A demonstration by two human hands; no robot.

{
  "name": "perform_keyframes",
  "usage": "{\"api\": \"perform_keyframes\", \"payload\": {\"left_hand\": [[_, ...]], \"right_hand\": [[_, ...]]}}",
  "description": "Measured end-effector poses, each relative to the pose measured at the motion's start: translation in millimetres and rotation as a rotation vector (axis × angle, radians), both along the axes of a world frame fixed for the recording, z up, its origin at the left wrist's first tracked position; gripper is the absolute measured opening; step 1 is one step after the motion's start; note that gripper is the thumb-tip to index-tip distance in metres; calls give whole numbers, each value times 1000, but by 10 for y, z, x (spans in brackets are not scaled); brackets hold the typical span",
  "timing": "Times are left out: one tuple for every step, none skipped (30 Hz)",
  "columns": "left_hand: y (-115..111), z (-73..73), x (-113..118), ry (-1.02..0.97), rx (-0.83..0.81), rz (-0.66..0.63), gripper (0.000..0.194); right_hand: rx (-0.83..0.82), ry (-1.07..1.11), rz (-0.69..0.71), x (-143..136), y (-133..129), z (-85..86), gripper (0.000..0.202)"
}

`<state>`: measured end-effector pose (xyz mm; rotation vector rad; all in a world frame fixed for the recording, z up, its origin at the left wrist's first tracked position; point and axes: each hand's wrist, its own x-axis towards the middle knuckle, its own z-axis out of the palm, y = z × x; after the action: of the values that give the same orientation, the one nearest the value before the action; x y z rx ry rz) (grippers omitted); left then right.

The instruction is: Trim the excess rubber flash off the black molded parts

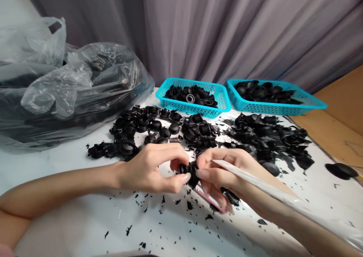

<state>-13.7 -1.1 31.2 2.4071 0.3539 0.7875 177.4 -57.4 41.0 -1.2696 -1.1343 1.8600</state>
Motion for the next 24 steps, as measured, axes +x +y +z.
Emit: {"api": "perform_keyframes", "payload": {"left_hand": [[-10,1,1,-12,11,6,3],[-22,3,2,-24,18,12,3],[-33,5,4,-31,21,18,4],[-45,8,7,-35,21,26,6],[-55,10,9,-35,16,33,7],[-63,11,11,-34,7,38,8],[-69,12,12,-33,-8,43,9],[-74,11,13,-34,-25,49,10],[-76,11,12,-35,-44,57,10],[-77,9,11,-34,-67,67,10],[-77,8,10,-34,-90,82,10],[-78,7,9,-34,-115,100,10],[-79,6,9,-35,-138,117,10],[-81,5,9,-37,-162,132,10],[-84,5,10,-41,-182,143,11],[-89,4,11,-48,-195,149,12],[-94,3,13,-58,-199,150,12],[-100,1,14,-66,-196,148,13],[-105,-1,15,-75,-186,147,13],[-109,-4,15,-82,-171,147,13],[-112,-7,15,-89,-154,147,13],[-113,-10,14,-94,-137,150,13],[-114,-13,13,-97,-122,151,13],[-114,-15,13,-101,-110,153,13]], "right_hand": [[6,-2,-5,-3,-7,1,21],[9,-5,-10,-6,-13,2,21],[11,-6,-14,-8,-19,1,22],[12,-3,-17,-9,-23,-3,22],[8,2,-19,-9,-25,-10,22],[4,13,-18,-8,-26,-19,22],[-1,31,-11,-6,-24,-31,22],[-6,54,2,-4,-22,-45,21],[-11,76,25,0,-18,-59,20],[-8,96,49,6,-13,-71,20],[3,102,66,15,-8,-81,20],[23,88,76,29,-2,-85,23],[53,48,74,47,3,-82,28],[100,-13,55,70,7,-70,34],[163,-91,17,96,8,-50,41],[235,-182,-33,123,4,-21,48],[310,-282,-79,146,-6,13,52],[386,-377,-112,163,-23,51,50],[448,-454,-133,171,-46,90,46],[490,-506,-147,167,-76,126,40],[514,-525,-166,153,-111,156,34],[522,-507,-199,129,-147,180,28],[519,-468,-248,100,-181,195,24],[508,-427,-298,71,-211,203,22]]}}
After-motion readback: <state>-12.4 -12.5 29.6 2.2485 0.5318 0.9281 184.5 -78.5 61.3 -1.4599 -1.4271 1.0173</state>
